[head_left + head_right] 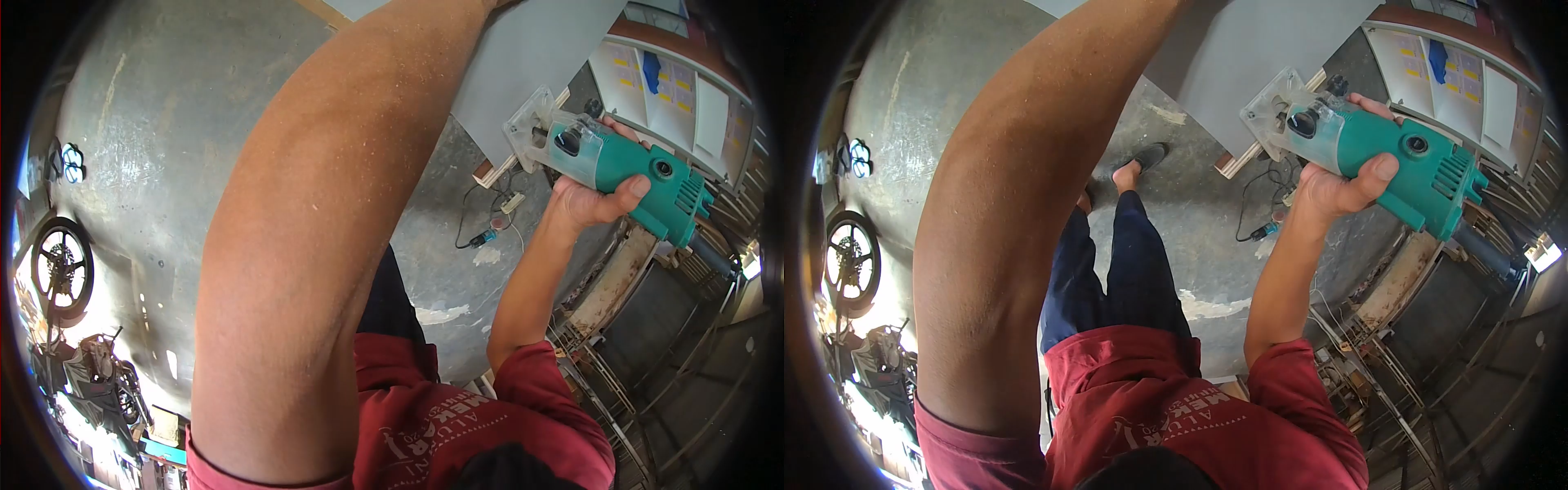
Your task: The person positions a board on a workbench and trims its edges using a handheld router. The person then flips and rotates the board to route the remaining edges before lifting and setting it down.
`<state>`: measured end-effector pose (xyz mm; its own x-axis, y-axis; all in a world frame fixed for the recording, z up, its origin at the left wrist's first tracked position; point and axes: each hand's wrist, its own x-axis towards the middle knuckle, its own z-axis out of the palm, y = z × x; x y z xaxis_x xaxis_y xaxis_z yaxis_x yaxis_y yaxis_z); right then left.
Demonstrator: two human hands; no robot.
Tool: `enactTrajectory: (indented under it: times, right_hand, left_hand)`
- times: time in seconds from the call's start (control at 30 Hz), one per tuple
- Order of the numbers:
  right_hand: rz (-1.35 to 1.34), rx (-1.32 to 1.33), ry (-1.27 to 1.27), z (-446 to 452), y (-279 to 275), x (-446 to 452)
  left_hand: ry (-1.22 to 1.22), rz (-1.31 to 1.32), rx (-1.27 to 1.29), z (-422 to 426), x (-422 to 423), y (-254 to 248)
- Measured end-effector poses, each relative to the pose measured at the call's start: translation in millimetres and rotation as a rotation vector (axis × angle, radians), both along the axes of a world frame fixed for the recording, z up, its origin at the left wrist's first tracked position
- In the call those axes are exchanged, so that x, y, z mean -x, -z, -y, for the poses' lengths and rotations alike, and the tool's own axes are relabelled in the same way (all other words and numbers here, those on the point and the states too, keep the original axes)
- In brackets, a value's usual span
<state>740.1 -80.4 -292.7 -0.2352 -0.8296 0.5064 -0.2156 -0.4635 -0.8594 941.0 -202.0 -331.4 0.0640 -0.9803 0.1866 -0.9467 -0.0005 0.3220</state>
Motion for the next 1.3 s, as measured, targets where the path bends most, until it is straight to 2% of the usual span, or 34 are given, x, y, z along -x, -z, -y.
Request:
enactTrajectory:
  times: [0.57,0.73,1.03,1.17,1.23,1.3]
  right_hand:
    - [0.001,0.009,0.017,19.9,2.8,7.8]
    - [-0.077,0.045,0.007,33.4,0.4,16.6]
    - [-0.017,-0.014,-0.026,51.8,-3.5,42.5]
    - [0.003,0.057,0.083,12.5,-18.5,72.4]
    - [0.022,0.004,0.149,-26.5,-25.6,84.0]
    - [0.108,0.034,0.208,-66.6,-21.0,100.6]
  left_hand:
    - [0.035,0.028,-0.039,-6.1,-3.9,-5.9]
    - [0.036,0.02,-0.025,-9.1,-4.2,-5.8]
    - [0.065,-0.006,-0.044,-8.6,-2.7,-9.4]
    - [0.061,0.013,-0.076,-5.2,-3.2,-10.9]
    - [0.055,0.001,-0.122,0.9,-3.4,-6.1]
    - [0.225,0.022,0.213,12.3,-13.5,30.4]
